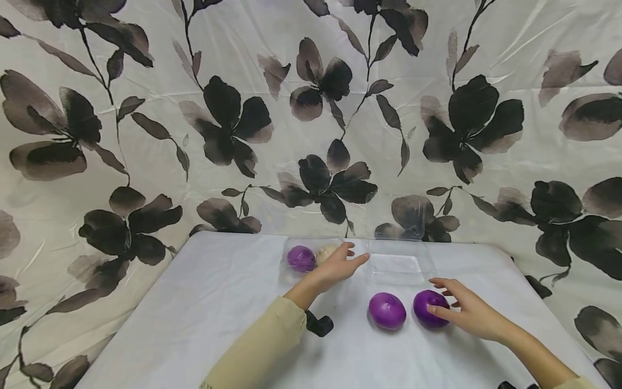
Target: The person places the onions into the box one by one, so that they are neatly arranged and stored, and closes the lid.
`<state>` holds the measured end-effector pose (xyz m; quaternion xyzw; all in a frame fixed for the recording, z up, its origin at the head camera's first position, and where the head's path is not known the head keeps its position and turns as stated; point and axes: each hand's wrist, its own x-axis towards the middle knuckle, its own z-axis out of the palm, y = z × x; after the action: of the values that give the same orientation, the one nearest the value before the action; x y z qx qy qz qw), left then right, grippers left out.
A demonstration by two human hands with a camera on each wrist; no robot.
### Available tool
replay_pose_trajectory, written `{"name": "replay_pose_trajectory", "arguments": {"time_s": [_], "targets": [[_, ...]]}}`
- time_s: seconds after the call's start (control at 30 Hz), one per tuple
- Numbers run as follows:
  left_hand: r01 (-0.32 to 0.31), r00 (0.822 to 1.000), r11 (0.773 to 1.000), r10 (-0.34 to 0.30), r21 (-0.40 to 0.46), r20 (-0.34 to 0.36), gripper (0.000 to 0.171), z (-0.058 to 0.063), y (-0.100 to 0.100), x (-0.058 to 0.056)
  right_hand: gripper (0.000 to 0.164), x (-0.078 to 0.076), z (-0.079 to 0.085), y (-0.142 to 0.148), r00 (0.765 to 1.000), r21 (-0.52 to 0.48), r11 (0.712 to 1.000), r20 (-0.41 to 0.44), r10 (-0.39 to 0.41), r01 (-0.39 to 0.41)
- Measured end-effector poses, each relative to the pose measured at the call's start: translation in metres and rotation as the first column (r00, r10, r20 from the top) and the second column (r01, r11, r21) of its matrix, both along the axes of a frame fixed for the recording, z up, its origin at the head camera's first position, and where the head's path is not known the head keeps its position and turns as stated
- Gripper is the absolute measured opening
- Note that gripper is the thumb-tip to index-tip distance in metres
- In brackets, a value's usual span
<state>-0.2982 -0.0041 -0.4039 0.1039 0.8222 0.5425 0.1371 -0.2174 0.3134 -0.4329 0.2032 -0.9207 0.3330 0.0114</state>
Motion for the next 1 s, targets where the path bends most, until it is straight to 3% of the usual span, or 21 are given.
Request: {"name": "replay_pose_trajectory", "arguments": {"time_s": [0.17,0.37,0.7,0.83,1.0], "targets": [[-0.064,0.990,0.994,0.051,0.092,0.130,0.086,-0.001,0.015,-0.007,0.064,-0.003,-0.009,0.003,1.000,-0.030,1.000,0.005,0.009,-0.009],[-0.086,0.980,0.988,0.061,0.129,0.192,0.085,-0.010,0.035,-0.012,0.072,0.000,-0.021,0.008,0.999,-0.064,0.998,0.050,-0.006,0.010],[-0.115,0.981,0.984,0.092,0.132,0.171,0.071,-0.035,0.053,-0.017,0.073,-0.001,-0.031,0.010,0.996,-0.125,0.992,0.084,0.014,-0.004],[-0.190,0.977,0.979,0.182,0.068,0.107,0.068,-0.043,0.059,-0.020,0.069,-0.004,-0.032,0.010,0.997,-0.125,0.992,0.075,0.018,-0.008],[-0.285,0.959,0.959,0.284,0.002,0.014,0.063,-0.049,0.065,-0.022,0.067,-0.007,-0.032,0.010,0.997,-0.124,0.992,0.069,0.019,-0.011]]}}
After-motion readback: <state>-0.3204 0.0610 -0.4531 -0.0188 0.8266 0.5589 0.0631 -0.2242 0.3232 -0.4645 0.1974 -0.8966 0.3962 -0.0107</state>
